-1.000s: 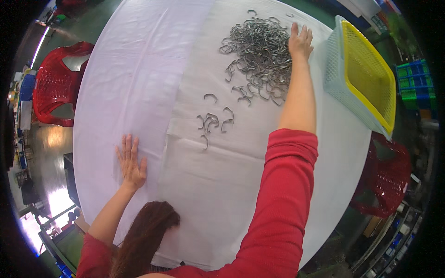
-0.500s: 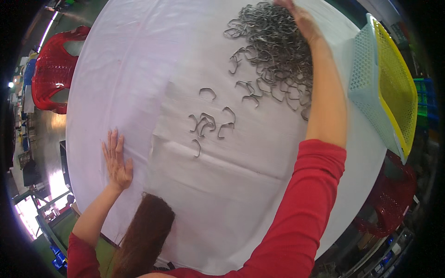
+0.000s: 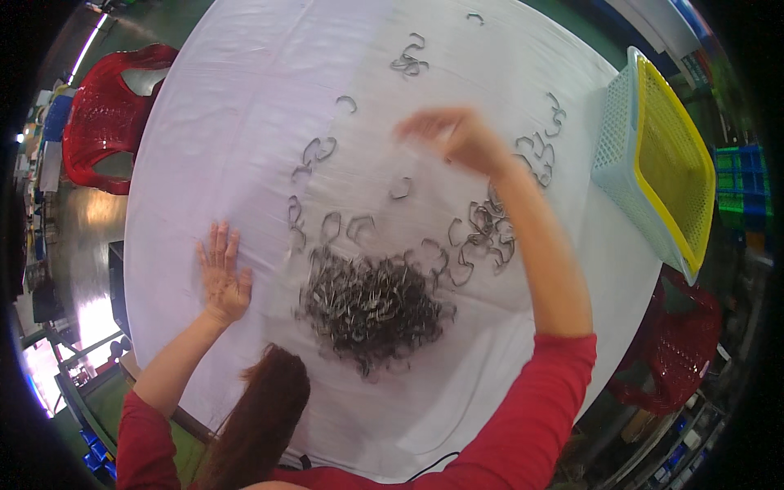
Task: The person sits at a table and separates small black plastic buckles from metal hooks by hand. The buckles are placed into a yellow basket while the metal hooks are gathered into a pile on the table. The person continues this sorting process until the table is cleared of mixed parts.
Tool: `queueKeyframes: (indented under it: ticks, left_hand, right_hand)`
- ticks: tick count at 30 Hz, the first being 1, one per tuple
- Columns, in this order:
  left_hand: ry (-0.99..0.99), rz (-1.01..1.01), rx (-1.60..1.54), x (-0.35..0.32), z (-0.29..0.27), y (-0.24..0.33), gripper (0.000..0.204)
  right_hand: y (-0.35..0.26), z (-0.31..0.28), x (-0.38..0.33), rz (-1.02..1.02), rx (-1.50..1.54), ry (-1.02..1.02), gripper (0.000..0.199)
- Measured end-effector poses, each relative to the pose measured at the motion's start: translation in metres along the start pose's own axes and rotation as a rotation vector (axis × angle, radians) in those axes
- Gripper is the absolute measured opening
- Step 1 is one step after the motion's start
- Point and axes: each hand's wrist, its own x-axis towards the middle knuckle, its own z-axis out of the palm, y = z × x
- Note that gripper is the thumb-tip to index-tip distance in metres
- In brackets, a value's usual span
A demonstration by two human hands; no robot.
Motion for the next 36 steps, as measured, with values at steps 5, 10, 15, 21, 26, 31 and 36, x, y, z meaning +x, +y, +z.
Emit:
queueKeyframes:
  ticks: [5, 10, 15, 21, 26, 31, 36]
  left_hand:
    - [-0.004, 0.048, -0.034, 0.013, -0.003, 0.007, 0.061]
    - [-0.024, -0.001, -0.047, 0.005, -0.005, 0.003, 0.061]
    - [-0.029, -0.028, -0.060, 0.003, -0.006, 0.001, 0.059]
    - [-0.024, -0.041, -0.028, 0.004, -0.001, 0.002, 0.054]
    - [-0.001, -0.002, -0.051, 0.013, -0.006, 0.009, 0.056]
    - [-0.015, -0.036, -0.047, 0.004, -0.008, 0.006, 0.057]
    - [-0.005, -0.045, -0.078, 0.006, -0.004, 0.006, 0.056]
  right_hand:
    - [0.129, -0.128, 0.096, 0.010, -0.604, 0.919, 0.054]
    - [0.086, -0.040, 0.151, -0.004, -0.857, 0.497, 0.051]
    - [-0.019, 0.115, 0.070, -0.431, -0.839, -0.004, 0.046]
    - [-0.047, 0.141, -0.020, -0.391, -0.043, -0.337, 0.034]
    - [0.079, -0.077, -0.029, -0.011, -0.944, 0.705, 0.041]
    - [0.109, -0.099, -0.064, 0.435, -0.811, 0.650, 0.043]
    - [0.036, 0.036, -0.086, -0.034, -0.678, 0.422, 0.037]
